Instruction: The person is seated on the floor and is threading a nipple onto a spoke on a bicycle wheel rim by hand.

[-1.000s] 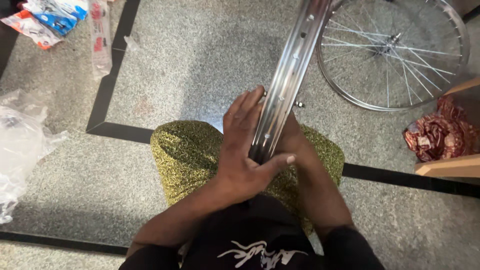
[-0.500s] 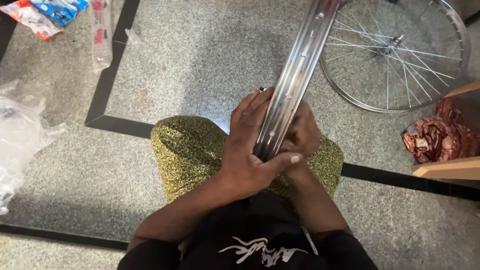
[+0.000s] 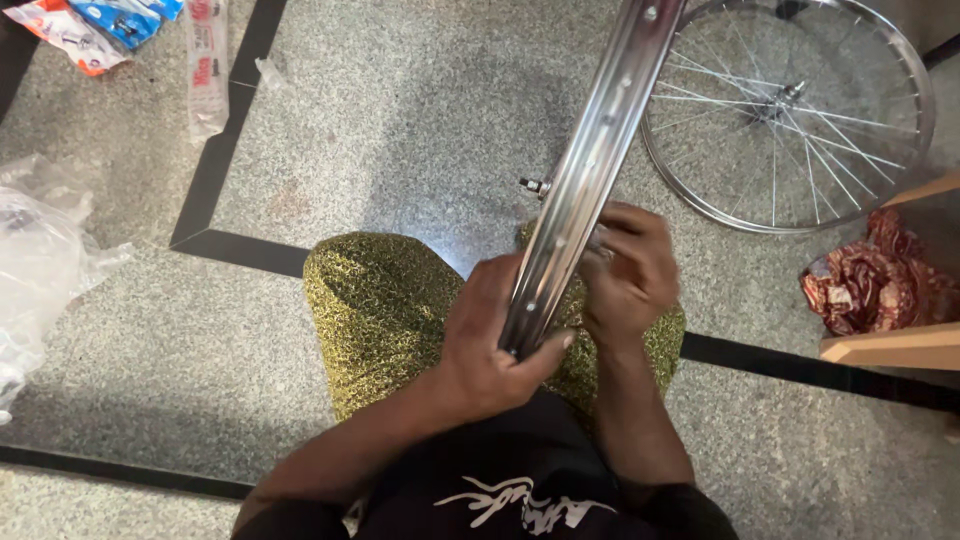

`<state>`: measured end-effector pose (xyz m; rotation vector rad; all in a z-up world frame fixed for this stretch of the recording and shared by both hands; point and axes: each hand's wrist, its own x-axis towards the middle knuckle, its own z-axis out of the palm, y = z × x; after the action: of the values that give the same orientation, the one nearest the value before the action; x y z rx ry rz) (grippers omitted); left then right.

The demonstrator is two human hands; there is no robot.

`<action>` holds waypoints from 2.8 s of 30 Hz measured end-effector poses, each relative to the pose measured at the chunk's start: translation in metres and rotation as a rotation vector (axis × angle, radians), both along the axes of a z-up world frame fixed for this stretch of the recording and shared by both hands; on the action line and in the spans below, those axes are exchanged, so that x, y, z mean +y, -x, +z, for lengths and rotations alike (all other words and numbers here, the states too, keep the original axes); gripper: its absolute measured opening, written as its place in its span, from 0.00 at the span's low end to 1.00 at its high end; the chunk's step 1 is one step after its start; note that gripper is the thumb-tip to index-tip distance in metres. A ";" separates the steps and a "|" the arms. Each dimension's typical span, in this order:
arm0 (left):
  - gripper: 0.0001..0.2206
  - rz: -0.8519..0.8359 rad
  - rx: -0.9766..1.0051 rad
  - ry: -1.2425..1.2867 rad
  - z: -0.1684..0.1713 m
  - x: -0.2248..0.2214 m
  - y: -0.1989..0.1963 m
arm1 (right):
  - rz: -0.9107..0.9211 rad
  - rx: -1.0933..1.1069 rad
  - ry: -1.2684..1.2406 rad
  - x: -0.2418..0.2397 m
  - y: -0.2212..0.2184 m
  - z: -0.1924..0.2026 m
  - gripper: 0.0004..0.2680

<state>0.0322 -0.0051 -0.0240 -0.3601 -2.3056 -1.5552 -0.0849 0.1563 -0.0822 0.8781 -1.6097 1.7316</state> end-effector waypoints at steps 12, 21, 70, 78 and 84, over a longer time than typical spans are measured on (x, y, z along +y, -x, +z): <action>0.50 0.088 0.103 0.170 0.037 -0.012 0.028 | 0.620 -0.544 -0.169 0.003 0.022 0.013 0.09; 0.48 0.018 -0.048 0.046 0.047 -0.013 0.028 | 0.821 -0.444 -0.344 0.011 0.032 0.047 0.09; 0.30 -0.023 0.013 -0.109 0.044 -0.006 -0.009 | 0.404 -1.158 -1.196 0.037 -0.080 -0.183 0.08; 0.30 0.044 0.052 -0.028 0.046 -0.010 0.015 | 0.033 -1.327 -0.841 0.047 -0.058 -0.142 0.06; 0.35 0.039 -0.057 -0.069 0.053 -0.015 0.037 | -0.050 -1.202 -0.145 0.039 -0.019 -0.037 0.09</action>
<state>-0.0045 -0.0200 0.0295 -0.2551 -2.2797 -1.6417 -0.0654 0.1953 -0.1193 -0.3039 -2.4334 2.2708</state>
